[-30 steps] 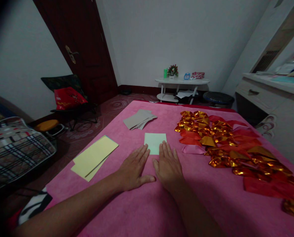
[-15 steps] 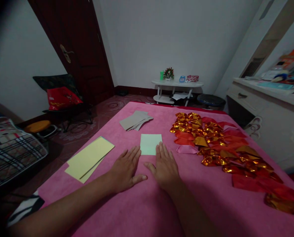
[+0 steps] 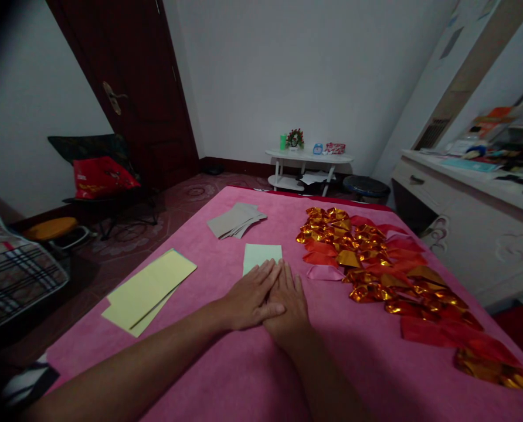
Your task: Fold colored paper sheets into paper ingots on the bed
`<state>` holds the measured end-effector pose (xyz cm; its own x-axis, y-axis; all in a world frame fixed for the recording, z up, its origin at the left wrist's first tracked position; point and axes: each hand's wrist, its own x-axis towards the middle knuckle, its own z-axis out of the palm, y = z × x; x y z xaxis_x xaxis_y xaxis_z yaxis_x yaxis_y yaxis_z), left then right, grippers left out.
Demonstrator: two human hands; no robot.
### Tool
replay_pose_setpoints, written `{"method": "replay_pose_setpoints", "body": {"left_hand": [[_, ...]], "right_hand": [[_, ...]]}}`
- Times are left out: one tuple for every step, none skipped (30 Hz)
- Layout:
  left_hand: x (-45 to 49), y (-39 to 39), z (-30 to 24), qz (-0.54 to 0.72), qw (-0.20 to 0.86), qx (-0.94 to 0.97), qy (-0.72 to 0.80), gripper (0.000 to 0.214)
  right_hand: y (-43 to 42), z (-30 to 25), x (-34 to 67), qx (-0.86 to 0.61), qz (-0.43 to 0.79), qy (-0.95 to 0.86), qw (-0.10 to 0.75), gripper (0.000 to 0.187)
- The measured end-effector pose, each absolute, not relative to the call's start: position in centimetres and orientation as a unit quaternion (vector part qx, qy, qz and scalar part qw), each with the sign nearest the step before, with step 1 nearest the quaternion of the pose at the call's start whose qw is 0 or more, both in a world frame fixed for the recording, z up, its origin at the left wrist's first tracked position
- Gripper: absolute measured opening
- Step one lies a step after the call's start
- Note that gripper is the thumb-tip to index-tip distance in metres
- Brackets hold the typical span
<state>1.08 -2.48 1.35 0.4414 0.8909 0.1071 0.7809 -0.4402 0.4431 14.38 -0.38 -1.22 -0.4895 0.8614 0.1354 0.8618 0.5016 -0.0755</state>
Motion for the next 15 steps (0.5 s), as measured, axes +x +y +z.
{"method": "replay_pose_setpoints", "body": {"left_hand": [[0.6,-2.4,0.8,0.153,0.163,0.83,0.511,0.088],[0.1,-2.4,0.4,0.141,0.153,0.828,0.521,0.088],[-0.6,-2.6,0.2,0.131,0.139,0.824,0.534,0.088],[-1.2,-2.7,0.0,0.124,0.123,0.816,0.551,0.088],[-1.8,-2.9,-0.1,0.118,0.106,0.805,0.571,0.09],[-2.3,-3.0,-0.1,0.117,0.087,0.79,0.596,0.09],[-2.7,-3.1,-0.2,0.117,0.073,0.776,0.615,0.092],[-3.0,-3.2,-0.2,0.12,0.062,0.764,0.631,0.091],[-3.2,-3.2,-0.1,0.126,0.053,0.754,0.642,0.089],[-3.2,-3.1,-0.1,0.135,0.047,0.748,0.649,0.084],[-3.1,-3.0,-0.1,0.148,0.04,0.744,0.65,0.079],[-3.0,-2.9,0.0,0.164,0.03,0.744,0.648,0.073],[-2.9,-2.7,0.0,0.183,0.016,0.746,0.64,0.067],[-2.8,-2.5,0.1,0.201,-0.001,0.752,0.628,0.059],[-2.6,-2.3,0.1,0.218,-0.018,0.76,0.612,0.05]], "right_hand": [[-0.3,-1.4,14.4,-0.502,-0.005,-0.861,0.081,0.062],[-0.3,-1.5,14.5,-0.501,-0.009,-0.861,0.084,0.063],[-0.2,-1.6,14.6,-0.498,-0.011,-0.863,0.084,0.063],[-0.1,-1.6,14.6,-0.494,-0.01,-0.865,0.085,0.064],[0.0,-1.5,14.7,-0.492,-0.008,-0.866,0.085,0.063],[0.2,-1.4,14.8,-0.491,-0.003,-0.867,0.088,0.062],[0.4,-1.3,14.8,-0.491,0.004,-0.866,0.093,0.06],[0.6,-1.1,14.9,-0.493,0.011,-0.864,0.101,0.058],[0.9,-0.9,14.9,-0.495,0.019,-0.861,0.114,0.057],[1.1,-0.8,14.9,-0.497,0.026,-0.858,0.129,0.057],[1.4,-0.8,15.0,-0.498,0.032,-0.854,0.146,0.056],[1.7,-0.7,15.0,-0.497,0.038,-0.851,0.164,0.054],[2.0,-0.8,15.1,-0.494,0.044,-0.849,0.181,0.051],[2.2,-0.8,15.1,-0.489,0.05,-0.848,0.199,0.047],[2.3,-0.9,15.2,-0.484,0.058,-0.846,0.215,0.043]]}}
